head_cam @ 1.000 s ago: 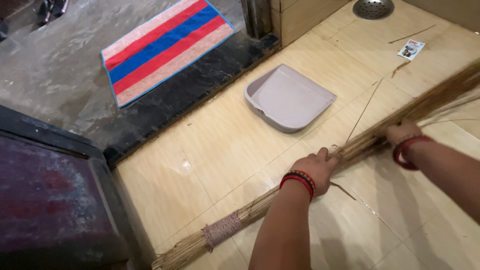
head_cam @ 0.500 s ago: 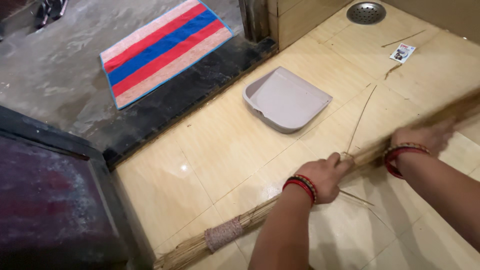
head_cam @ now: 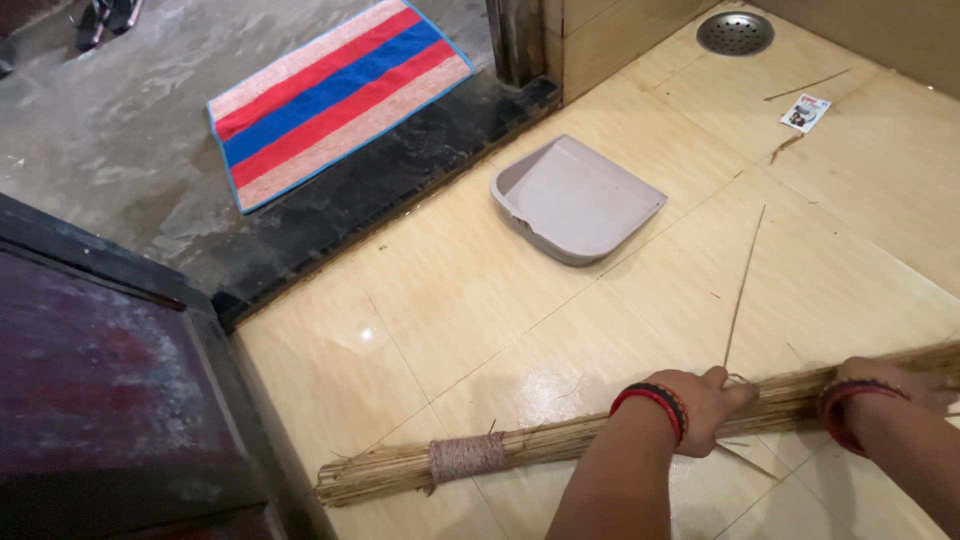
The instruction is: The person gathers thin wooden sticks on a tiled floor and secures them into a bundle by wrapping a wire around one end.
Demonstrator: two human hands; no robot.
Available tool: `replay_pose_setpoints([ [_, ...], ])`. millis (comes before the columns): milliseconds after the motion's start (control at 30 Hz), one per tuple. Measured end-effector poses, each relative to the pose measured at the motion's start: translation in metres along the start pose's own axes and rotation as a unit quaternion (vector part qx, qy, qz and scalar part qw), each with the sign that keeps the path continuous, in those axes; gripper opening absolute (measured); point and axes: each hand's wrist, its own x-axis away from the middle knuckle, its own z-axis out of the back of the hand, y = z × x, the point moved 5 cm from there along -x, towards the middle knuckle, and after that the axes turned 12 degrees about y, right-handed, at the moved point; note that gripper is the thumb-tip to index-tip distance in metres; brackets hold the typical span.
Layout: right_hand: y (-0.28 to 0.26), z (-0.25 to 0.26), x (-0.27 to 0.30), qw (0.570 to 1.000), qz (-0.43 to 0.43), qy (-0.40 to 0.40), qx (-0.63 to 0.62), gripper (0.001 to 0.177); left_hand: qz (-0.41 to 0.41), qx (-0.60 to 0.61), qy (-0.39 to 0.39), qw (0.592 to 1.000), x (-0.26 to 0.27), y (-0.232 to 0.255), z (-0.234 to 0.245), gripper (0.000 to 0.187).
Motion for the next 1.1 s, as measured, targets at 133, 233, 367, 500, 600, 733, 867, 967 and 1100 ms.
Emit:
replay_pose_setpoints([
  [133, -0.004, -0.005, -0.005, 0.999, 0.017, -0.027, 0.014, 0.069, 0.009, -0.006, 0.004, 1.000, -0.005, -0.003, -0.002, 0.085],
  [233, -0.012, -0.022, -0.011, 0.997, 0.050, -0.054, 0.025, 0.067, 0.012, -0.003, 0.021, 1.000, -0.005, -0.008, 0.000, 0.086],
  [367, -0.031, -0.056, -0.031, 0.989, 0.106, -0.092, 0.039, 0.065, 0.028, -0.002, 0.053, 0.998, -0.005, -0.019, 0.011, 0.080],
  [500, -0.063, -0.104, -0.054, 0.972, 0.164, -0.161, 0.053, 0.063, 0.055, -0.021, 0.078, 0.995, -0.003, -0.040, 0.030, 0.079],
  [600, -0.101, -0.145, -0.079, 0.943, 0.219, -0.243, 0.057, 0.062, 0.081, -0.055, 0.104, 0.990, -0.008, -0.056, 0.042, 0.079],
  [733, -0.149, -0.185, -0.092, 0.892, 0.308, -0.329, 0.028, 0.060, 0.113, -0.071, 0.124, 0.983, -0.007, -0.076, 0.060, 0.076],
  [867, -0.183, -0.158, -0.075, 0.873, 0.369, -0.318, -0.036, 0.055, 0.130, -0.070, 0.159, 0.976, 0.005, -0.082, 0.073, 0.075],
  [967, -0.185, -0.106, -0.045, 0.903, 0.298, -0.284, -0.122, 0.054, 0.126, -0.054, 0.170, 0.976, 0.010, -0.077, 0.077, 0.070],
  [1100, -0.167, -0.040, -0.022, 0.932, 0.304, -0.093, -0.173, 0.056, 0.070, -0.048, 0.169, 0.982, 0.015, -0.058, 0.078, 0.066],
])
